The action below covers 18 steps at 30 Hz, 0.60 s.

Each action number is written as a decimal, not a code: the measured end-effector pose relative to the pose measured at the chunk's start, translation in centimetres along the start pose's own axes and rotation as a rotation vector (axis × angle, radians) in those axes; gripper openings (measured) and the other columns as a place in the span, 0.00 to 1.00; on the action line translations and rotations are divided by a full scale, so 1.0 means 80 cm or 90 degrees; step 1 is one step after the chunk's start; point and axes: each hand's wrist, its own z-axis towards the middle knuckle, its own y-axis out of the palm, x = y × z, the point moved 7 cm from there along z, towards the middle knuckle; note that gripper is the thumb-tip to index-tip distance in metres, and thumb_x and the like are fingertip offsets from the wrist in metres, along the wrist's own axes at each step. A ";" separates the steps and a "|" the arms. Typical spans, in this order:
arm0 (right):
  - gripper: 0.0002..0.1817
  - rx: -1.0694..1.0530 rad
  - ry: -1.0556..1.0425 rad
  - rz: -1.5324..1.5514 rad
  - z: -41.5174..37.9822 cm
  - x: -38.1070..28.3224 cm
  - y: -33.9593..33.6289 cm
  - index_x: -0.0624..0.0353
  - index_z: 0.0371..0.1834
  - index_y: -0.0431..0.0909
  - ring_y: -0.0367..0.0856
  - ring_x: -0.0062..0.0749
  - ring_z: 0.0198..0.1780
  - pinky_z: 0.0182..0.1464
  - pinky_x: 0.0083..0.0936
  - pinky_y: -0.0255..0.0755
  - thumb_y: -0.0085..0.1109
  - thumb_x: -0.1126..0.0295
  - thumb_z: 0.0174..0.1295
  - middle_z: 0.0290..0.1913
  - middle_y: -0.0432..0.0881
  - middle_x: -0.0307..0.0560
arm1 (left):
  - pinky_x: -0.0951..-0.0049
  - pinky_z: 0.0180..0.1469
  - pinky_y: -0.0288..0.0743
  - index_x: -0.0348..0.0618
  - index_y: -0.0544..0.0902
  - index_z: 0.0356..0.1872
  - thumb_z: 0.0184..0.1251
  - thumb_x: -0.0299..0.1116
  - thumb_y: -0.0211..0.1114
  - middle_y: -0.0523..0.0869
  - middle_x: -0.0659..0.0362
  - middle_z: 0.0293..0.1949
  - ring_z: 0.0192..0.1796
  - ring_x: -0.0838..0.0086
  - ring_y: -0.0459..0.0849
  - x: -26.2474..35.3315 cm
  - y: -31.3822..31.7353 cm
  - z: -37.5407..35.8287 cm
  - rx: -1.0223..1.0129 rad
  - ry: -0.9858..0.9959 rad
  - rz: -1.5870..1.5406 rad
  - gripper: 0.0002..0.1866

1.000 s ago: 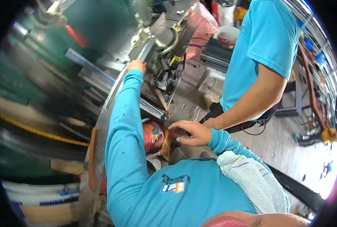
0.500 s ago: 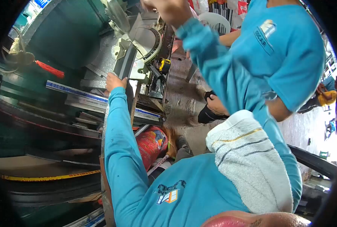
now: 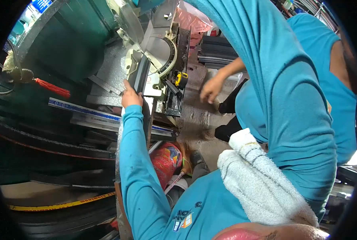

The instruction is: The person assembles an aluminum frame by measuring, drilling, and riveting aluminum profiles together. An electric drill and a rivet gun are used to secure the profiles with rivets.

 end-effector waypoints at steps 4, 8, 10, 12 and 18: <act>0.22 -0.034 0.065 0.012 -0.005 0.035 0.022 0.62 0.63 0.70 0.82 0.34 0.46 0.46 0.32 0.78 0.57 0.73 0.64 0.47 0.82 0.51 | 0.54 0.49 0.80 0.58 0.54 0.74 0.53 0.32 0.74 0.63 0.36 0.65 0.48 0.43 0.82 0.012 -0.011 -0.004 0.082 0.065 -0.005 0.49; 0.23 -0.016 0.096 0.010 -0.009 0.035 0.025 0.62 0.63 0.69 0.82 0.34 0.45 0.45 0.32 0.77 0.57 0.74 0.64 0.46 0.82 0.51 | 0.54 0.50 0.80 0.53 0.71 0.62 0.53 0.30 0.72 0.65 0.39 0.64 0.52 0.43 0.79 0.026 -0.006 0.007 0.058 0.140 0.067 0.33; 0.23 0.002 0.106 0.007 -0.012 0.032 0.022 0.61 0.63 0.69 0.82 0.35 0.44 0.45 0.32 0.77 0.57 0.74 0.64 0.46 0.82 0.52 | 0.54 0.49 0.81 0.50 0.73 0.57 0.53 0.30 0.72 0.67 0.40 0.62 0.52 0.44 0.79 0.020 0.006 0.024 0.031 0.107 0.023 0.28; 0.24 0.020 0.113 0.004 -0.017 0.016 0.015 0.61 0.64 0.68 0.82 0.35 0.44 0.44 0.32 0.77 0.57 0.75 0.63 0.45 0.82 0.52 | 0.54 0.46 0.82 0.47 0.75 0.48 0.53 0.31 0.72 0.70 0.44 0.55 0.51 0.47 0.80 0.029 -0.003 0.022 0.040 0.076 0.052 0.21; 0.25 0.065 0.143 0.015 -0.024 0.018 0.014 0.61 0.65 0.67 0.82 0.35 0.42 0.42 0.33 0.77 0.57 0.75 0.62 0.44 0.82 0.53 | 0.57 0.46 0.81 0.42 0.80 0.39 0.52 0.33 0.73 0.71 0.49 0.50 0.49 0.51 0.79 0.028 -0.005 0.022 0.079 0.098 0.051 0.15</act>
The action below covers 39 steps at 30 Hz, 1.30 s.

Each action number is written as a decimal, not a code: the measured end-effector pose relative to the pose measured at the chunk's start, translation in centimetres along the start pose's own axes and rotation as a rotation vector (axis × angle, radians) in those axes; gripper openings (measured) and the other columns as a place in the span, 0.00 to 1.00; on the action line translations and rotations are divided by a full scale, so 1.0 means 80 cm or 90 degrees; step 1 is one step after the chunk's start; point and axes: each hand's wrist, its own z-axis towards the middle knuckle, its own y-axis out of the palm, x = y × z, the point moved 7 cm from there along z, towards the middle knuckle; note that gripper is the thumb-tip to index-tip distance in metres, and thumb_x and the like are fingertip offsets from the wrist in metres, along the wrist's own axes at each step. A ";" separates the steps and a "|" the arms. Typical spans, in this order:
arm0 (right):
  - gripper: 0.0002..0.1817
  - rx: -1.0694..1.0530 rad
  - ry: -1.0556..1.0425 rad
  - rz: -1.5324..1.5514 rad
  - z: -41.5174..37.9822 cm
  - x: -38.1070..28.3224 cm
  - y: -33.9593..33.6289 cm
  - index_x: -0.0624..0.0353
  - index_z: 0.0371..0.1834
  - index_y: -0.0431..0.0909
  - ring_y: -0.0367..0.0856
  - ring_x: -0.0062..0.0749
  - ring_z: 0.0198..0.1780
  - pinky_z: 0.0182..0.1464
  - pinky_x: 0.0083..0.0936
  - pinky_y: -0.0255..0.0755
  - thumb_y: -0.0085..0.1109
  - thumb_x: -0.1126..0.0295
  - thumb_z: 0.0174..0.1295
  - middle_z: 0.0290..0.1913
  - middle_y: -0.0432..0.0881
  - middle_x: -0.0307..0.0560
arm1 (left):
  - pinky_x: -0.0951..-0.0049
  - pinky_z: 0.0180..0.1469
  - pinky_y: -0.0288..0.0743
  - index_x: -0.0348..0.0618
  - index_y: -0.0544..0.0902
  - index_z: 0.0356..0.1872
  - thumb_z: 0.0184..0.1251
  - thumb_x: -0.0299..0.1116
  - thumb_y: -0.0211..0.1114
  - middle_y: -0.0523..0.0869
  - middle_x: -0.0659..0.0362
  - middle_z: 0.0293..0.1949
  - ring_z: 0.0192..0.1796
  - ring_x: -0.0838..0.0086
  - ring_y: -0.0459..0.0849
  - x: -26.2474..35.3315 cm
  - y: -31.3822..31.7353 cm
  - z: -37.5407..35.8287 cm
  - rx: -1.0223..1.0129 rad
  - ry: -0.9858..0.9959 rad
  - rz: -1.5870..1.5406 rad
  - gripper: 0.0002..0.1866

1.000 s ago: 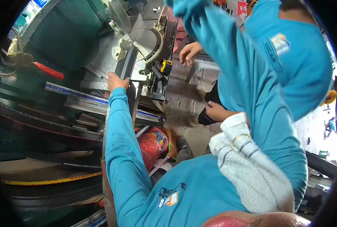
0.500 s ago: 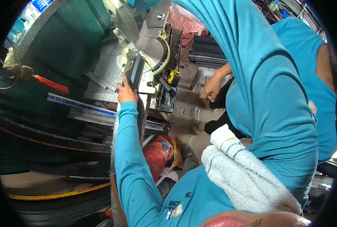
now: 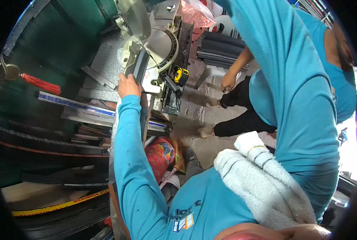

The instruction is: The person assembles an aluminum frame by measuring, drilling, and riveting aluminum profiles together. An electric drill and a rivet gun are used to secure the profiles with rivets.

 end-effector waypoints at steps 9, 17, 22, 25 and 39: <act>0.27 -0.004 0.034 -0.004 -0.007 -0.016 0.001 0.60 0.66 0.66 0.82 0.36 0.40 0.40 0.33 0.77 0.56 0.77 0.61 0.42 0.82 0.54 | 0.56 0.46 0.82 0.42 0.77 0.44 0.54 0.38 0.74 0.71 0.50 0.52 0.49 0.53 0.80 -0.004 0.016 0.007 -0.085 -0.018 0.053 0.20; 0.29 -0.061 0.025 -0.005 0.019 -0.004 0.005 0.59 0.67 0.64 0.83 0.37 0.38 0.38 0.34 0.77 0.56 0.78 0.60 0.40 0.82 0.55 | 0.52 0.51 0.74 0.60 0.68 0.67 0.54 0.38 0.72 0.70 0.48 0.61 0.56 0.52 0.75 0.003 -0.005 -0.002 0.019 0.076 0.086 0.37; 0.31 -0.062 0.032 -0.003 0.026 0.002 0.003 0.59 0.68 0.63 0.83 0.37 0.37 0.37 0.34 0.77 0.56 0.78 0.59 0.38 0.82 0.55 | 0.56 0.50 0.76 0.56 0.74 0.65 0.56 0.34 0.69 0.72 0.48 0.59 0.53 0.53 0.75 -0.008 0.009 0.003 0.006 0.113 0.006 0.31; 0.31 -0.056 0.039 0.003 0.030 0.005 -0.007 0.59 0.68 0.63 0.83 0.38 0.36 0.36 0.34 0.77 0.56 0.79 0.58 0.38 0.82 0.56 | 0.57 0.49 0.77 0.55 0.76 0.63 0.56 0.33 0.69 0.71 0.49 0.58 0.53 0.52 0.76 -0.005 0.003 0.002 -0.002 0.096 0.019 0.30; 0.35 -0.013 0.030 -0.019 0.034 -0.003 -0.038 0.58 0.70 0.60 0.83 0.39 0.32 0.32 0.35 0.77 0.56 0.81 0.56 0.34 0.81 0.57 | 0.56 0.49 0.81 0.61 0.73 0.66 0.53 0.31 0.72 0.69 0.47 0.62 0.54 0.48 0.76 -0.004 0.005 0.002 -0.008 0.068 0.007 0.35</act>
